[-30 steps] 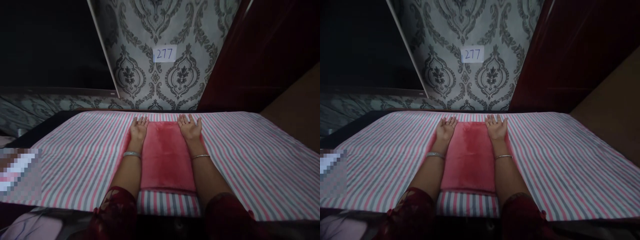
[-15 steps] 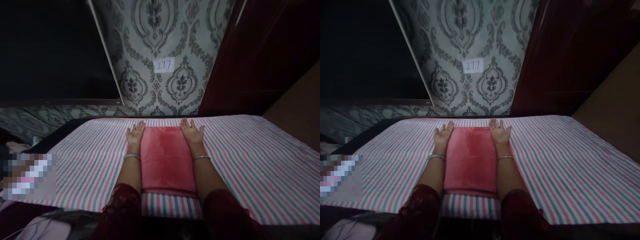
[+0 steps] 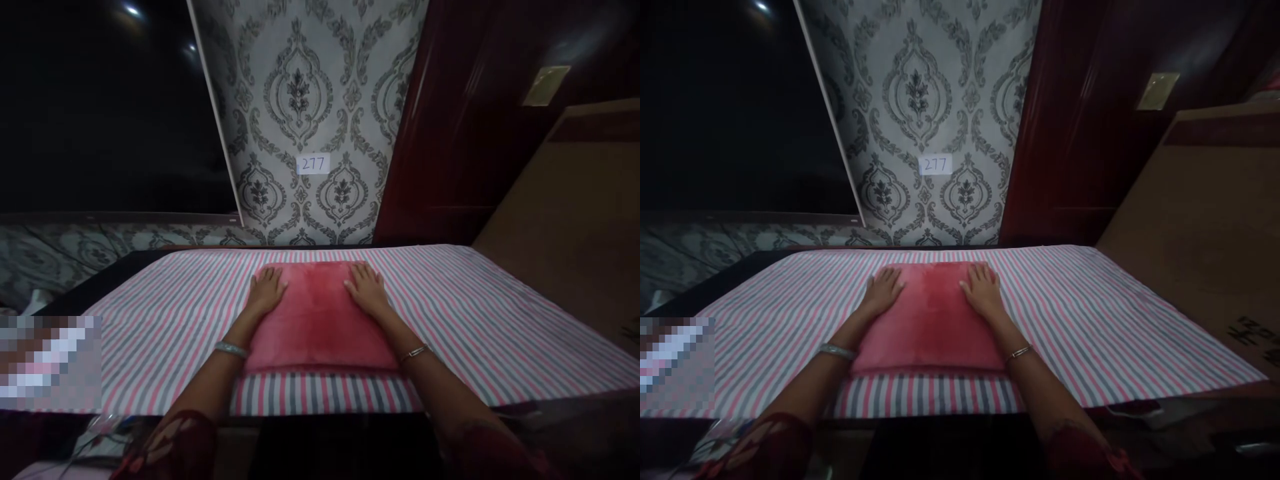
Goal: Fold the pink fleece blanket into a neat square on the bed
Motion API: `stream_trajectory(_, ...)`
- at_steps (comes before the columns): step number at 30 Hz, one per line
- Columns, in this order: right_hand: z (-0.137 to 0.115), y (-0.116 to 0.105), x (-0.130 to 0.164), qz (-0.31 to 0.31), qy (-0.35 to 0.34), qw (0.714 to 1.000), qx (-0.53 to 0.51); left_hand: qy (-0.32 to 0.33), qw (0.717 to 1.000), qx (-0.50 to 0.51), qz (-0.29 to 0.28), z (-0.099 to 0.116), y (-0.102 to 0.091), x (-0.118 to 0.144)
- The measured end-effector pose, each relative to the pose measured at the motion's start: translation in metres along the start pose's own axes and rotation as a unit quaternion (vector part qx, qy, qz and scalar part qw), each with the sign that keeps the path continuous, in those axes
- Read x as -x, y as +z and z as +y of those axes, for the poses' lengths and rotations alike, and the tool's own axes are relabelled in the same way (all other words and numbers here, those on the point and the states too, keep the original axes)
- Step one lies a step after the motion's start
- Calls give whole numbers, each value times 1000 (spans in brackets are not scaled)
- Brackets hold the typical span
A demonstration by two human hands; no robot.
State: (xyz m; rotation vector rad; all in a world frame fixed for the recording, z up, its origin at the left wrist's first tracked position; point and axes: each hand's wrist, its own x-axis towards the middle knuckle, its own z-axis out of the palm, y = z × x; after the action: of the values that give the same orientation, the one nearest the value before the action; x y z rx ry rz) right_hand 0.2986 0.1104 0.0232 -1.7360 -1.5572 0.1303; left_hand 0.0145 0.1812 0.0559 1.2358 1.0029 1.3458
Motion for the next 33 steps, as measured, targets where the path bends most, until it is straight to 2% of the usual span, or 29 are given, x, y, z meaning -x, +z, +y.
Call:
stream_trajectory(3,15,11,17,-40,12,996,83,26,997,-72,7,-13,-7,9)
stream_trajectory(9,36,18,17,-32,-35,998,37,10,997,-71,5,-21,-10,8)
stream_trajectory(12,34,13,11,-37,-31,999,6,24,987,-157,-16,-17,-9,3)
stream_trajectory(15,26,-1,13,-60,10,998,-31,20,980,-198,-21,-1,-8,10)
stream_trajectory(18,15,-20,42,-72,35,997,-2,51,986,-158,-30,17,-12,43)
stream_trajectory(20,8,-30,77,-67,3,997,46,78,988,-124,-54,22,-17,75)
stream_trajectory(24,0,-37,141,-74,-40,990,114,96,980,-159,-66,10,-34,125)
stream_trajectory(26,2,-35,154,-73,-47,989,121,114,969,-209,-73,1,-39,132)
stream_trajectory(29,10,-30,155,-57,-68,990,112,112,958,-245,-94,-6,-41,128)
stream_trajectory(33,13,-32,149,-51,-86,988,120,84,958,-255,-100,-1,-40,124)
